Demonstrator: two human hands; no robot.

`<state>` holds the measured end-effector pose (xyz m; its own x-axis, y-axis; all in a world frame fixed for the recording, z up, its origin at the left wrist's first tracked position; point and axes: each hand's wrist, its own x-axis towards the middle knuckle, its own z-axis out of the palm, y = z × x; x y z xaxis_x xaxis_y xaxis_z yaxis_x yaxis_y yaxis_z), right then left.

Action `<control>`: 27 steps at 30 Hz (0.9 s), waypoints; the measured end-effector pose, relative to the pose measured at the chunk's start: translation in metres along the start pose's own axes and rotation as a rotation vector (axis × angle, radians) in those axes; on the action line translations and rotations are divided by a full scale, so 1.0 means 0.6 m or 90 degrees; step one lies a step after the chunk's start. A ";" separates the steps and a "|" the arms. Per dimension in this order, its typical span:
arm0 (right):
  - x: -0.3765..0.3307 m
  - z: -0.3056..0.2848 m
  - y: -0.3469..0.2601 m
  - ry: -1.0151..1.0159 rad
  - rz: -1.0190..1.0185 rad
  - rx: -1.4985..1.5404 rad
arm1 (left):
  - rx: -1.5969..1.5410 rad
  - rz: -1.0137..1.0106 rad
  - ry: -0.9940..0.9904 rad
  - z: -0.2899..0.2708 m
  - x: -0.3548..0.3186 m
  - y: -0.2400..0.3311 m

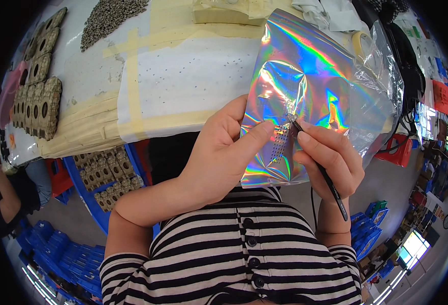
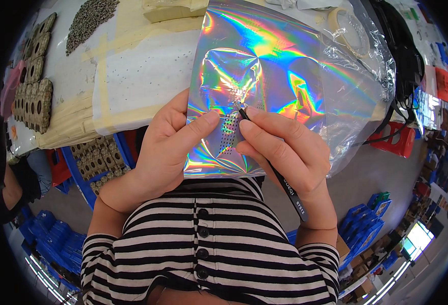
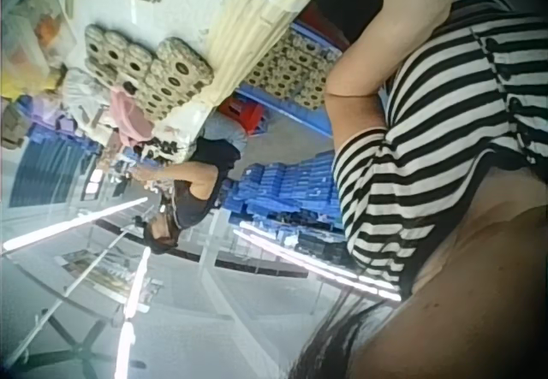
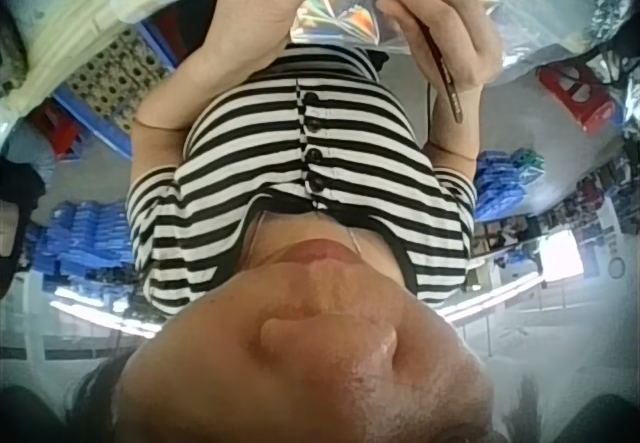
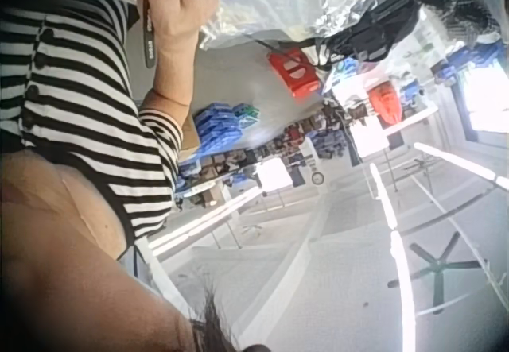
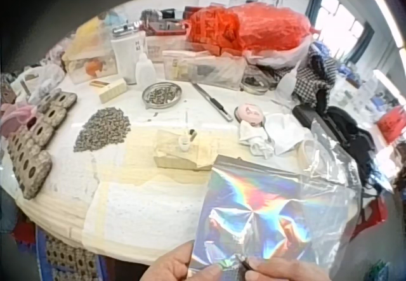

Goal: The person uses tweezers to pick up a small adhesive sticker from a tray and applies it to the surface of a holographic bag, then smooths the material by hand.

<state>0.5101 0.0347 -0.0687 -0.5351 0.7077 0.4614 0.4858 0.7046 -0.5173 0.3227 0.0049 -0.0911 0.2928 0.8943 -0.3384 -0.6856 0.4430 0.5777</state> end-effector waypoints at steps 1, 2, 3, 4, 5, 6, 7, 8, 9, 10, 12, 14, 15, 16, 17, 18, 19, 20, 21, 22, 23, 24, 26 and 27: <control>0.000 0.000 0.000 0.000 0.000 -0.001 | -0.001 0.003 0.002 0.001 0.000 0.000; 0.000 0.000 -0.001 0.000 -0.001 -0.003 | -0.001 0.005 0.004 0.002 0.000 0.001; 0.000 0.000 -0.001 0.001 -0.001 -0.004 | -0.001 0.003 0.005 0.002 0.000 0.000; 0.000 0.000 -0.002 0.002 -0.001 -0.006 | -0.001 0.001 0.006 0.002 -0.001 0.000; 0.000 0.000 -0.002 0.004 0.000 -0.005 | -0.001 -0.002 0.007 0.001 -0.001 0.000; -0.001 0.001 -0.001 0.006 0.000 -0.003 | -0.004 -0.003 0.005 0.001 -0.001 0.001; -0.001 0.001 -0.001 0.008 0.001 -0.001 | -0.006 -0.005 0.002 0.001 -0.001 0.001; -0.001 0.001 -0.001 0.008 0.003 -0.001 | -0.009 -0.006 0.000 0.001 -0.001 0.001; -0.002 0.001 -0.001 0.007 0.004 -0.001 | -0.008 -0.006 -0.001 0.000 -0.001 0.001; -0.002 0.001 -0.001 0.007 0.006 -0.002 | -0.007 -0.007 -0.002 0.000 -0.001 0.001; -0.002 0.000 -0.001 0.004 0.007 -0.001 | -0.007 -0.007 -0.003 0.000 -0.001 0.001; -0.002 0.001 -0.001 0.004 0.007 0.002 | -0.011 -0.005 -0.003 0.000 -0.001 0.000; -0.002 0.001 0.000 0.006 0.006 0.004 | -0.008 -0.009 -0.002 0.000 -0.001 0.001; -0.003 0.002 0.000 0.008 0.006 0.007 | -0.005 -0.012 0.000 0.000 -0.001 0.002; -0.003 0.001 0.001 0.011 0.004 0.013 | -0.001 -0.016 0.001 0.000 -0.002 0.003; -0.002 0.000 0.002 0.014 0.002 0.020 | 0.015 -0.003 0.004 0.002 -0.003 0.005; -0.001 0.000 0.003 0.017 -0.001 0.027 | 0.032 0.010 0.007 0.005 -0.005 0.008; 0.000 0.000 0.004 0.026 -0.001 0.048 | 0.049 0.024 0.010 0.007 -0.006 0.011; 0.001 0.001 0.006 0.038 -0.001 0.070 | 0.055 0.034 0.015 0.007 -0.006 0.015; 0.003 0.002 0.007 0.050 -0.002 0.091 | 0.061 0.044 0.019 0.005 -0.007 0.020; 0.005 0.002 0.009 0.056 0.006 0.102 | 0.067 0.054 0.024 0.003 -0.007 0.026; 0.008 0.002 0.010 0.064 0.015 0.113 | 0.097 0.060 0.028 0.002 -0.007 0.033; 0.011 0.011 0.011 0.103 0.064 0.169 | 0.155 0.074 0.038 -0.002 -0.006 0.047; 0.016 0.015 0.011 0.109 0.083 0.181 | 0.187 0.088 0.034 -0.005 -0.005 0.051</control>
<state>0.5021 0.0454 -0.0741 -0.3460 0.8063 0.4798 0.3173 0.5818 -0.7489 0.2987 0.0158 -0.0744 0.1696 0.9464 -0.2750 -0.4928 0.3231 0.8079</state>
